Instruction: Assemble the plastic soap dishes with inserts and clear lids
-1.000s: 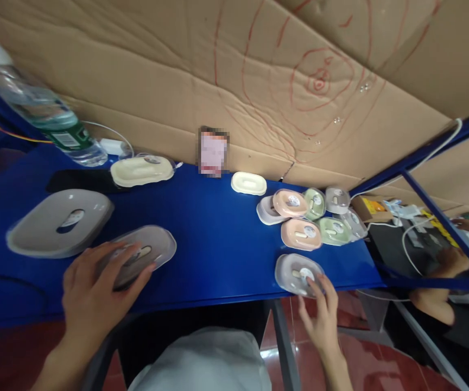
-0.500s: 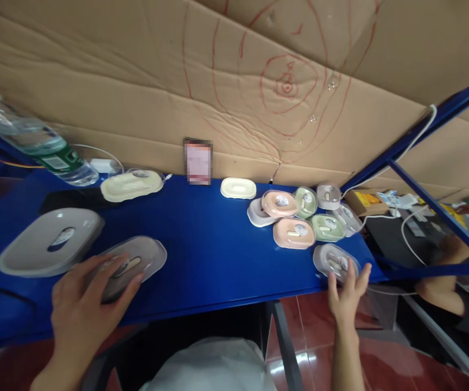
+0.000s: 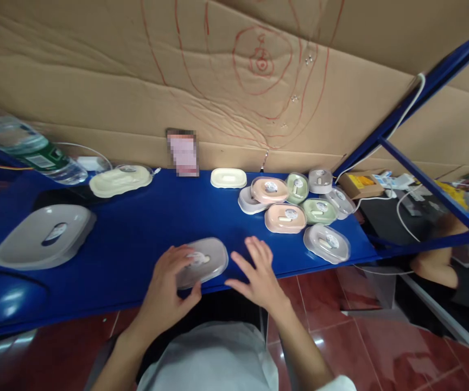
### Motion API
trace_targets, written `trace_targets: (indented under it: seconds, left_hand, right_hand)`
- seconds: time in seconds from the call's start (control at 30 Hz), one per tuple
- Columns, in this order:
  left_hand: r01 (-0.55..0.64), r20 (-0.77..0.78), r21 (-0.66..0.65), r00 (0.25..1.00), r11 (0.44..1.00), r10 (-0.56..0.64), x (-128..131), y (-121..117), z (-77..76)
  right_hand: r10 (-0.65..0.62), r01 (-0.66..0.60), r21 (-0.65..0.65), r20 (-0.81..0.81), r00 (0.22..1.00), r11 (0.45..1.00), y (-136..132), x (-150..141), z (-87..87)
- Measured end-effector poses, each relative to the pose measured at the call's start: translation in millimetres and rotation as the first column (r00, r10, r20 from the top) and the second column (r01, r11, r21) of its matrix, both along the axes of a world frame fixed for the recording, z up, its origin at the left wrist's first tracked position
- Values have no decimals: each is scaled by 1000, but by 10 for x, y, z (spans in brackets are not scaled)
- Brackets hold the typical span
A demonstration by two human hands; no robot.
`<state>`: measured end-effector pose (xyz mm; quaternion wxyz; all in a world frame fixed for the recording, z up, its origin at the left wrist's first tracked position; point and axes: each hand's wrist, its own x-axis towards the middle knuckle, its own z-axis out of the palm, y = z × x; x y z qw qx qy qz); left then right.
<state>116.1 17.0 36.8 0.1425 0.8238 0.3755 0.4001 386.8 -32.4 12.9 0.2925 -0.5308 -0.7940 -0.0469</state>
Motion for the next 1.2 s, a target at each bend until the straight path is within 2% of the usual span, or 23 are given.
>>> trace_targets:
  seconds: [0.07, 0.17, 0.27, 0.4, 0.47, 0.57, 0.67, 0.77, 0.83, 0.97, 1.13, 1.2]
  left_hand:
    - [80, 44, -24, 996, 997, -79, 125, -40, 14]
    - [124, 112, -60, 987, 990, -117, 154, -65, 4]
    - [113, 150, -96, 984, 989, -98, 73, -27, -4]
    - [79, 22, -109, 997, 991, -77, 6, 144, 58]
    - [53, -57, -82, 997, 995, -58, 30, 269, 118]
    - [33, -126, -32, 991, 999, -37, 118, 463, 198]
    - [36, -152, -25, 988, 999, -39, 212, 608, 214]
    - [44, -171, -31, 984, 999, -49, 251, 690, 156]
    - [44, -187, -30, 981, 999, -49, 242, 743, 96]
    - [34, -243, -24, 969, 999, -39, 236, 993, 30]
    - [0, -435, -30, 900, 1000, -13, 491, 1631, 88]
    - [-9, -466, -27, 885, 1000, -5, 636, 1863, 106]
  right_hand:
    - [108, -102, -87, 59, 992, 991, 80, -122, 100]
    - [160, -147, -167, 65, 985, 975, 115, -63, 223]
    - [101, -91, -189, 40, 994, 978, 53, 146, 268]
    - [7, 7, -209, 64, 998, 978, 89, 496, 358]
    - [-38, 50, -172, 71, 997, 984, 283, 695, 476]
    - [-127, 135, -121, 74, 989, 983, 814, 1009, 706]
    - [-67, 95, -278, 106, 992, 956, 1460, 1290, 886]
    - [71, -9, -494, 107, 992, 869, 1988, 1468, 978]
    - [128, -49, -565, 100, 987, 824, 2210, 1511, 1010]
    - [119, -41, -581, 97, 988, 813, 2385, 1440, 1032]
    - [58, -11, -537, 71, 996, 843, 2392, 1300, 982]
    - [51, -12, -499, 64, 997, 867, 2376, 1315, 974]
